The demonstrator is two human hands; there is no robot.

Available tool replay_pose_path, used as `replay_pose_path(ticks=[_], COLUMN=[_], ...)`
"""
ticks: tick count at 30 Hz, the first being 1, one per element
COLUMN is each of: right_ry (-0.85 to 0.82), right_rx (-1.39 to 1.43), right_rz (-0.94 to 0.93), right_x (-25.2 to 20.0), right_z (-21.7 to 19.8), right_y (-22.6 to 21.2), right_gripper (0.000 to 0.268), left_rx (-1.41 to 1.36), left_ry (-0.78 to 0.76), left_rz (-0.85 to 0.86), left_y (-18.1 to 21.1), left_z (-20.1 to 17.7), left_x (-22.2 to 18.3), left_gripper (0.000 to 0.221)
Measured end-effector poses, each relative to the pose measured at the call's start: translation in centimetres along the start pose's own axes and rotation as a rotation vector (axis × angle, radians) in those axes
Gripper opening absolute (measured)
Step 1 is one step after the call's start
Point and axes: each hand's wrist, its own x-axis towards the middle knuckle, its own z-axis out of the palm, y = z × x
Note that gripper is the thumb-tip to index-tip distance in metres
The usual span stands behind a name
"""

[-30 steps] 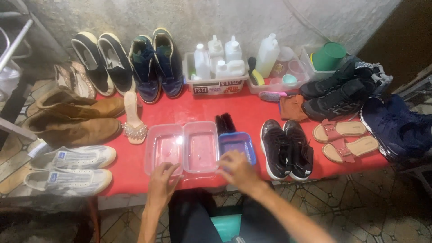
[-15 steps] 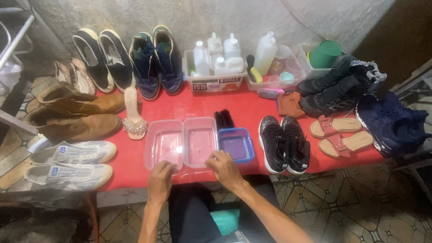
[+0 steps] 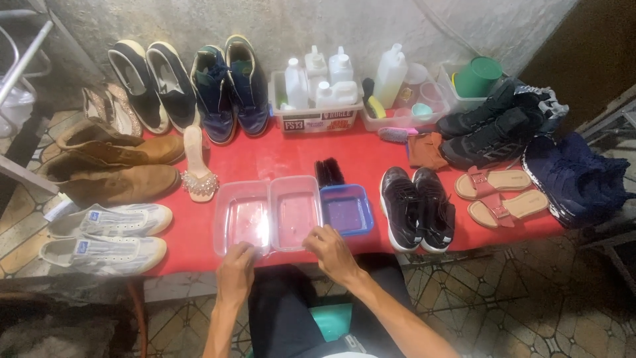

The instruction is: The person laces a pair of black sneakers and then proceeds to organize various types of footwear and plastic containers on a red-covered workbench.

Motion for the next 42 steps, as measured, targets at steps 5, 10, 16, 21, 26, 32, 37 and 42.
replay_pose_path(ticks=[5, 10, 16, 21, 26, 32, 37, 42], right_ry=[0.010, 0.019, 0.172, 0.160, 0.190, 0.186, 0.186, 0.161], right_rx=[-0.015, -0.003, 0.047, -0.106, -0.174, -0.172, -0.190, -0.128], right_rz=[-0.006, -0.027, 0.047, 0.422, 0.348, 0.361, 0.351, 0.334], right_x=[-0.7, -1.4, -1.8, -3.9, -5.1, -5.4, -5.6, -6.5], right_z=[-0.4, -0.7, -2.8, -3.4, -4.0, -3.2, -2.8, -3.4], right_y=[-0.6, -1.1, -0.6, 4.2, 5.4, 5.7, 5.8, 4.3], right_gripper=[0.034, 0.033, 0.012, 0.023, 0.019, 0.019, 0.013, 0.011], left_rx=[-0.008, -0.006, -0.053, -0.095, -0.099, -0.102, -0.118, -0.156], left_ry=[0.014, 0.020, -0.007, 0.146, 0.191, 0.184, 0.194, 0.261], left_rz=[0.019, 0.004, -0.041, 0.124, 0.130, 0.094, 0.104, 0.107], left_y=[0.7, 1.1, 1.8, 3.3, 3.6, 2.8, 2.9, 3.3], left_z=[-0.3, -0.6, -0.6, 0.3, 1.6, 2.7, 2.9, 2.8], left_x=[-0.8, -1.3, -1.5, -1.2, -0.8, -1.0, -1.0, -0.9], left_gripper=[0.011, 0.013, 0.032, 0.033, 0.014, 0.011, 0.010, 0.010])
